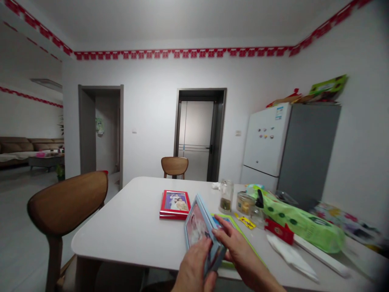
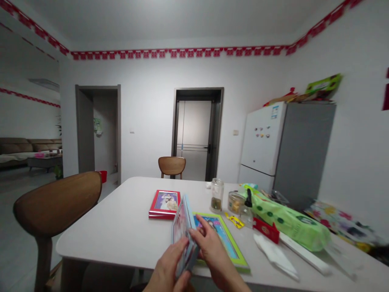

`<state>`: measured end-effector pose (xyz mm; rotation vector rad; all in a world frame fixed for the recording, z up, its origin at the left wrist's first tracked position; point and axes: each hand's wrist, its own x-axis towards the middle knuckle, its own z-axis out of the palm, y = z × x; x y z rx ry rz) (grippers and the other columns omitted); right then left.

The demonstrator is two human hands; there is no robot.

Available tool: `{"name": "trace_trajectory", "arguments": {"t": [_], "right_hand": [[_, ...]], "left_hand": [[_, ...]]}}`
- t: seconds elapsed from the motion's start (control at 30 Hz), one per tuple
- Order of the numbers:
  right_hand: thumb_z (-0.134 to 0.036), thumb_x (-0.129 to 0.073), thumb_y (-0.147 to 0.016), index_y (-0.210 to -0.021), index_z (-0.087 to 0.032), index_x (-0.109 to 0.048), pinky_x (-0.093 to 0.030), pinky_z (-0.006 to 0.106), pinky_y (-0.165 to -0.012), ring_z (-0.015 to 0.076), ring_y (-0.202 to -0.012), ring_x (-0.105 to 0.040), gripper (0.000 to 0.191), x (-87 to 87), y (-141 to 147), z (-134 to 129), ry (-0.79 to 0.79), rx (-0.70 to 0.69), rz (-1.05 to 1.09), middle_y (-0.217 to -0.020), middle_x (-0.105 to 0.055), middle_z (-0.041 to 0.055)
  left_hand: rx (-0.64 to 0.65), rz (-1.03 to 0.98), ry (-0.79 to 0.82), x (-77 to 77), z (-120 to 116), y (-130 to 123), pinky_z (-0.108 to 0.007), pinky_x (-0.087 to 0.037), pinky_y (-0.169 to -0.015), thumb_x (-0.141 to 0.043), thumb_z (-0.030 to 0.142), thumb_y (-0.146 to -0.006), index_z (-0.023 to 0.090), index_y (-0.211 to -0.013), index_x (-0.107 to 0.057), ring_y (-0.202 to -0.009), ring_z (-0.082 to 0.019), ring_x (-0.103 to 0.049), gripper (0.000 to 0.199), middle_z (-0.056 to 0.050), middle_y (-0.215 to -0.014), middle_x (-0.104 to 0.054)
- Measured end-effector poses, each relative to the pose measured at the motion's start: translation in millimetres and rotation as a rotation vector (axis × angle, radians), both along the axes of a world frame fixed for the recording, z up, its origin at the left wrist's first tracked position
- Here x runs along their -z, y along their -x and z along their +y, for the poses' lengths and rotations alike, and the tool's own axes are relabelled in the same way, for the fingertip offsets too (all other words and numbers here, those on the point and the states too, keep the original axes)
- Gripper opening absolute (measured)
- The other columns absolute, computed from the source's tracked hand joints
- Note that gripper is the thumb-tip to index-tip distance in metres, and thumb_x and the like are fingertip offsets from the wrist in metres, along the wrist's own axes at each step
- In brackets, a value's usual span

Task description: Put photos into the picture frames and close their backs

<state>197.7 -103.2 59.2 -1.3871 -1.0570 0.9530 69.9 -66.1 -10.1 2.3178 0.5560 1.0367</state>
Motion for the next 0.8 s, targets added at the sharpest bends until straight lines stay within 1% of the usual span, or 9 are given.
{"name": "trace_trajectory", "arguments": {"t": [0.07, 0.13, 0.23, 0.33, 0.43, 0.53, 0.67, 0.73, 0.8], "right_hand": [[-0.043, -0.048, -0.062, -0.128, -0.016, -0.029, -0.042, 0.022, -0.05, 0.0128, -0.058, -0.056, 0.074, 10.2, -21.4, -6.2, 0.009, 0.04, -0.022, -0.075, -0.062, 0.0019], [-0.041, -0.047, -0.062, -0.129, -0.014, -0.028, -0.041, 0.023, -0.048, 0.0137, -0.051, -0.055, 0.075, 21.4, -40.2, -13.5, 0.006, 0.064, 0.005, -0.062, -0.061, -0.0006], [-0.039, -0.048, -0.063, -0.13, -0.012, -0.024, -0.042, 0.025, -0.049, 0.015, -0.049, -0.055, 0.077, 32.4, -63.8, -22.9, -0.007, 0.106, 0.108, -0.065, -0.065, 0.0014], [-0.035, -0.051, -0.062, -0.131, -0.011, -0.022, -0.042, 0.025, -0.047, 0.0155, -0.049, -0.056, 0.079, 36.8, -85.0, -22.5, -0.023, 0.16, 0.204, -0.069, -0.067, 0.0035], [-0.029, -0.053, -0.06, -0.13, -0.009, -0.023, -0.042, 0.024, -0.047, 0.015, -0.049, -0.056, 0.078, 43.4, -106.1, -9.8, -0.038, 0.19, 0.282, -0.065, -0.067, 0.0025], [-0.025, -0.052, -0.061, -0.128, -0.005, -0.028, -0.041, 0.023, -0.047, 0.014, -0.047, -0.055, 0.073, 57.4, -125.2, 7.6, -0.047, 0.244, 0.298, -0.06, -0.065, 0.002], [-0.027, -0.046, -0.065, -0.125, -0.004, -0.033, -0.043, 0.024, -0.049, 0.0143, -0.048, -0.056, 0.066, 77.0, -145.4, 23.1, -0.016, 0.266, 0.2, -0.058, -0.065, 0.0015], [-0.032, -0.044, -0.067, -0.121, -0.006, -0.041, -0.044, 0.026, -0.051, 0.0154, -0.051, -0.058, 0.06, 82.6, -153.7, 26.7, 0.009, 0.266, 0.059, -0.06, -0.066, 0.0021], [-0.036, -0.044, -0.066, -0.109, -0.009, -0.053, -0.045, 0.027, -0.056, 0.0172, -0.059, -0.06, 0.052, 86.4, -161.3, 28.7, 0.019, 0.314, -0.137, -0.067, -0.068, 0.0037]], "left_hand": [[0.085, 0.11, -0.032, -1.4, -2.7, -8.9, -0.038, -0.022, -0.101, -0.049, 0.015, -0.066, 0.014, -0.124, -0.039, -0.119, -0.026, -0.031, 0.059, -0.01, -0.13, -0.036], [0.112, 0.225, 0.006, -1.4, -4.8, -14.7, -0.041, -0.02, -0.101, -0.054, 0.014, -0.062, 0.016, -0.122, -0.041, -0.119, -0.028, -0.031, 0.062, -0.01, -0.129, -0.037], [-0.014, 0.328, 0.115, 6.8, -2.4, -19.6, -0.045, -0.014, -0.101, -0.064, 0.018, -0.054, 0.012, -0.123, -0.04, -0.122, -0.032, -0.023, 0.074, -0.015, -0.133, -0.029], [-0.182, 0.264, 0.227, 18.0, 8.3, -26.4, -0.041, -0.014, -0.102, -0.066, 0.022, -0.054, 0.005, -0.126, -0.032, -0.124, -0.031, -0.018, 0.082, -0.019, -0.135, -0.021], [-0.231, 0.135, 0.302, 21.7, 23.9, -40.4, -0.034, -0.018, -0.101, -0.064, 0.023, -0.058, 0.006, -0.126, -0.031, -0.122, -0.026, -0.025, 0.078, -0.017, -0.133, -0.028], [-0.28, 0.049, 0.347, 22.4, 39.3, -57.5, -0.032, -0.019, -0.1, -0.064, 0.02, -0.056, 0.007, -0.125, -0.033, -0.12, -0.026, -0.029, 0.076, -0.015, -0.131, -0.033], [-0.263, 0.062, 0.368, 32.3, 50.4, -71.2, -0.029, -0.027, -0.095, -0.062, 0.016, -0.056, 0.006, -0.123, -0.035, -0.111, -0.025, -0.04, 0.072, -0.015, -0.121, -0.044], [-0.239, 0.078, 0.346, 39.0, 50.8, -72.6, -0.029, -0.03, -0.092, -0.06, 0.015, -0.057, 0.007, -0.122, -0.036, -0.106, -0.024, -0.043, 0.069, -0.014, -0.119, -0.046], [-0.217, 0.076, 0.309, 44.4, 49.6, -72.0, -0.028, -0.031, -0.09, -0.058, 0.014, -0.058, 0.008, -0.121, -0.036, -0.104, -0.023, -0.044, 0.067, -0.013, -0.118, -0.047]]}}
